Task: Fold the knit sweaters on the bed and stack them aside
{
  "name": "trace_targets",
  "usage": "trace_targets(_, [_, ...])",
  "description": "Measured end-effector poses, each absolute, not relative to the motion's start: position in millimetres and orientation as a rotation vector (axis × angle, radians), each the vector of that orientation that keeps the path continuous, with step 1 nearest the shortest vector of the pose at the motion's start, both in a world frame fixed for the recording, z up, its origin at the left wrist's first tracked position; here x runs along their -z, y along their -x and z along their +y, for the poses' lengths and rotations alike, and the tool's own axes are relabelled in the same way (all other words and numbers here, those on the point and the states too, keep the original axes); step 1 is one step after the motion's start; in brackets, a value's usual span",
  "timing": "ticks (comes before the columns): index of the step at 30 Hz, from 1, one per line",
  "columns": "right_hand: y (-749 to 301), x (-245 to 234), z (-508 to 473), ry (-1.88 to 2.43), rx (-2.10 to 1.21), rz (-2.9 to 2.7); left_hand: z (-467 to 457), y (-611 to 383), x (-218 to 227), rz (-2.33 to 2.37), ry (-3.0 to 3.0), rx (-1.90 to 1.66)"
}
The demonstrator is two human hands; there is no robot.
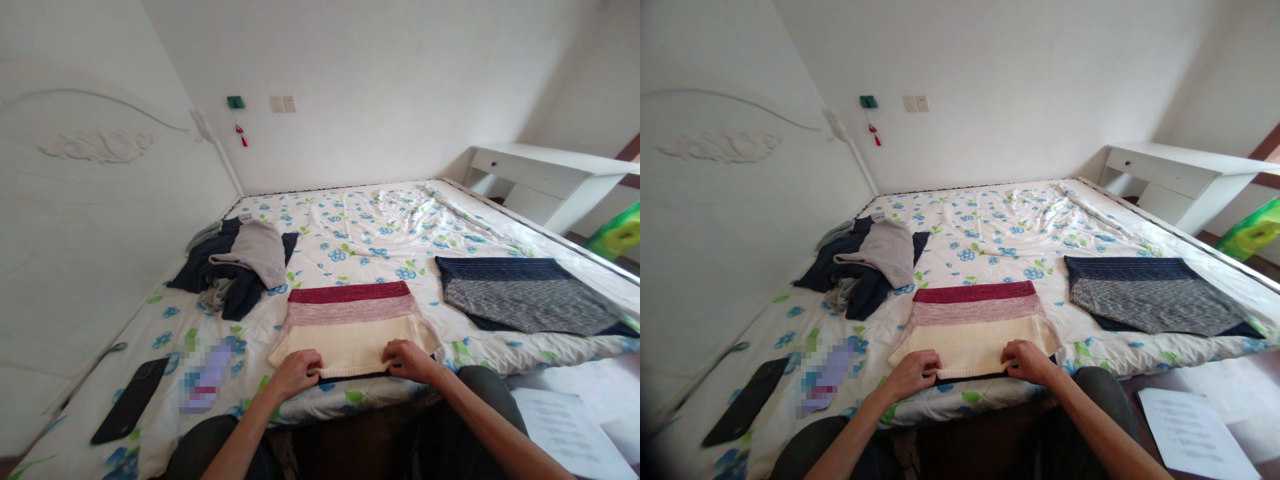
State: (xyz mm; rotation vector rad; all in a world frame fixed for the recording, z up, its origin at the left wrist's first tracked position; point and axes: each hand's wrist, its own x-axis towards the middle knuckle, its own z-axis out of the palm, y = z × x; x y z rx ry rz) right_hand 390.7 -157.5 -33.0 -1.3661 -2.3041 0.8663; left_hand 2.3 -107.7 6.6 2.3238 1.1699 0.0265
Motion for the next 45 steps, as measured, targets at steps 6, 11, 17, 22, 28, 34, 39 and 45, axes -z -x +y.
trace_targets(6, [-393,37,-156,1.377,-1.043,-2.222,-107,2,0,1.169,-2.238,0.0])
trace_targets(11, [-434,49,-131,1.698,-0.752,-1.833,-74,41,-5,1.622,-2.12,-0.395])
trace_targets(17, [-483,74,-111,2.181,-0.544,-1.424,-46,84,2,2.053,-1.626,-0.339])
trace_targets(22, [-496,79,-105,2.308,-0.73,-1.358,-48,90,6,1.843,-1.461,-0.292])
trace_targets(28, [-514,83,-103,2.388,-0.95,-1.336,-58,95,9,1.609,-1.113,-0.272])
trace_targets(34, [-502,81,-94,2.305,-0.99,-1.28,-43,77,6,1.433,-0.98,-0.522])
trace_targets(39, [-502,70,-91,2.064,-1.224,-1.06,-35,77,8,1.442,-0.987,-0.485])
trace_targets(45, [-496,69,-87,2.341,-0.846,-1.388,-22,81,22,1.878,-1.519,-0.303])
